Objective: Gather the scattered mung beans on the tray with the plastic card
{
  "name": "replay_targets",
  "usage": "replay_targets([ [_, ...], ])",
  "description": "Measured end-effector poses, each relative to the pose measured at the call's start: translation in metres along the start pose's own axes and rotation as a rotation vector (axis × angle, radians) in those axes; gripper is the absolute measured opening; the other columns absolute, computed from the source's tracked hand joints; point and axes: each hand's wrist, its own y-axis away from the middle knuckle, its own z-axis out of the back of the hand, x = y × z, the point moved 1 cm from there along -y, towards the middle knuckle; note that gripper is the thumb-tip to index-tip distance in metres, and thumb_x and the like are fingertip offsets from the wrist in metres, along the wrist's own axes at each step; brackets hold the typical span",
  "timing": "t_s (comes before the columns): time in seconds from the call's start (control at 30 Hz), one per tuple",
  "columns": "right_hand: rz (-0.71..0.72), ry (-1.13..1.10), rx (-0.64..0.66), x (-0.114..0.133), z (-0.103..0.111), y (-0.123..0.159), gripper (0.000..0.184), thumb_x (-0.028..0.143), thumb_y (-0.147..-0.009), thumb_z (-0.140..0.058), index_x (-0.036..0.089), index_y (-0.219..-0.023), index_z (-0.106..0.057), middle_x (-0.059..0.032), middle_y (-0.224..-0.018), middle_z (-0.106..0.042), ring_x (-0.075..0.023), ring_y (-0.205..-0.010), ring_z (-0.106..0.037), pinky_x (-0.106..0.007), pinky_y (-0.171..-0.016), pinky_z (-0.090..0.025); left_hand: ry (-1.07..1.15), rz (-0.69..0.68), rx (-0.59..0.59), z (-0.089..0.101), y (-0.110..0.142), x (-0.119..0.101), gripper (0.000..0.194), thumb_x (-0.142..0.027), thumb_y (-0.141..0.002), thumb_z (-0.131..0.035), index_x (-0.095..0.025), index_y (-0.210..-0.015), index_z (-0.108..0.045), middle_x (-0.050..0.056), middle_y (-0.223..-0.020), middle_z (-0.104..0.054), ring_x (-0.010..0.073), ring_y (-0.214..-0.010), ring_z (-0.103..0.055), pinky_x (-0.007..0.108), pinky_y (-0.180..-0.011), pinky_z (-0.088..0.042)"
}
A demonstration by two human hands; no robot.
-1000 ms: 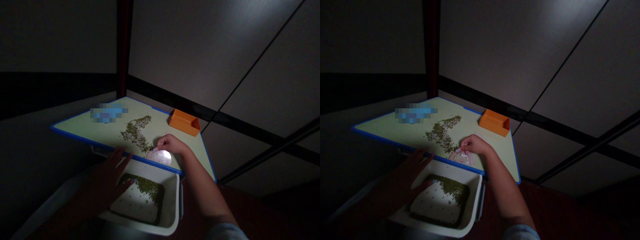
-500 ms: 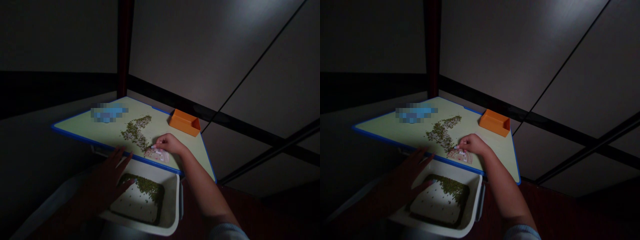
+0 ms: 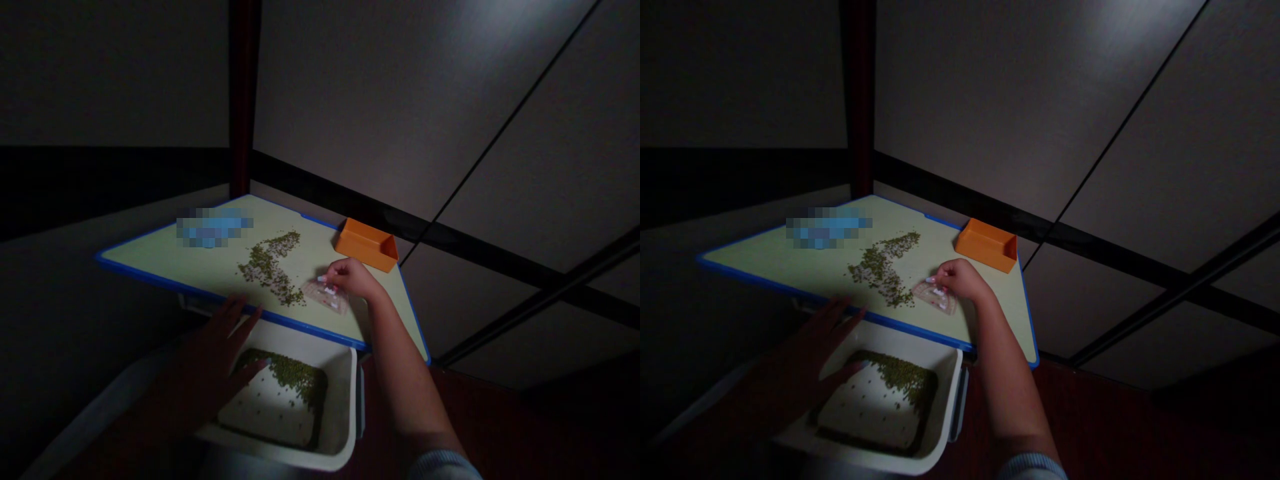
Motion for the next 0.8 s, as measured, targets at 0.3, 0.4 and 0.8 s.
replay_targets([
  [0.3, -0.124, 0.015, 0.327, -0.003, 0.011, 0.006, 0.024, 0.035, -0.067, -0.074, 0.012, -0.064, -0.067, 0.0021, -0.052, -0.061, -0.0086, -0.05, -0.051, -0.022, -0.056, -0.038, -0.025, -0.049, -0.061, -0.013, 0.006, 0.008, 0.079, -0.064, -0.082, -0.05, -0.027, -0.148, -0.027, 0.015, -0.157, -0.032, 0.0355, -0.142, -0.035, 0.05, -0.105, -0.045],
  [0.4, -0.129, 0.04, 0.167, -0.006, 0.019, 0.006, 0.022, 0.032, -0.069, -0.072, 0.012, -0.062, -0.065, 0.0022, -0.051, -0.06, -0.0085, -0.05, -0.05, -0.022, -0.054, -0.037, -0.02, -0.056, -0.062, -0.014, 0.005, 0.009, 0.08, -0.063, -0.081, -0.051, -0.027, -0.148, -0.027, 0.016, -0.157, -0.033, 0.0365, -0.141, -0.037, 0.051, -0.104, -0.046],
  [0.8, -0.1, -0.054, 0.242, -0.007, 0.014, 0.005, 0.028, 0.038, -0.066, -0.077, 0.012, -0.064, -0.066, 0.0024, -0.051, -0.059, -0.008, -0.049, -0.049, -0.022, -0.053, -0.037, 0.025, -0.029, -0.059, -0.011, 0.004, 0.005, 0.076, -0.063, -0.083, -0.049, -0.027, -0.147, -0.03, 0.012, -0.158, -0.031, 0.0356, -0.14, -0.038, 0.049, -0.106, -0.044],
])
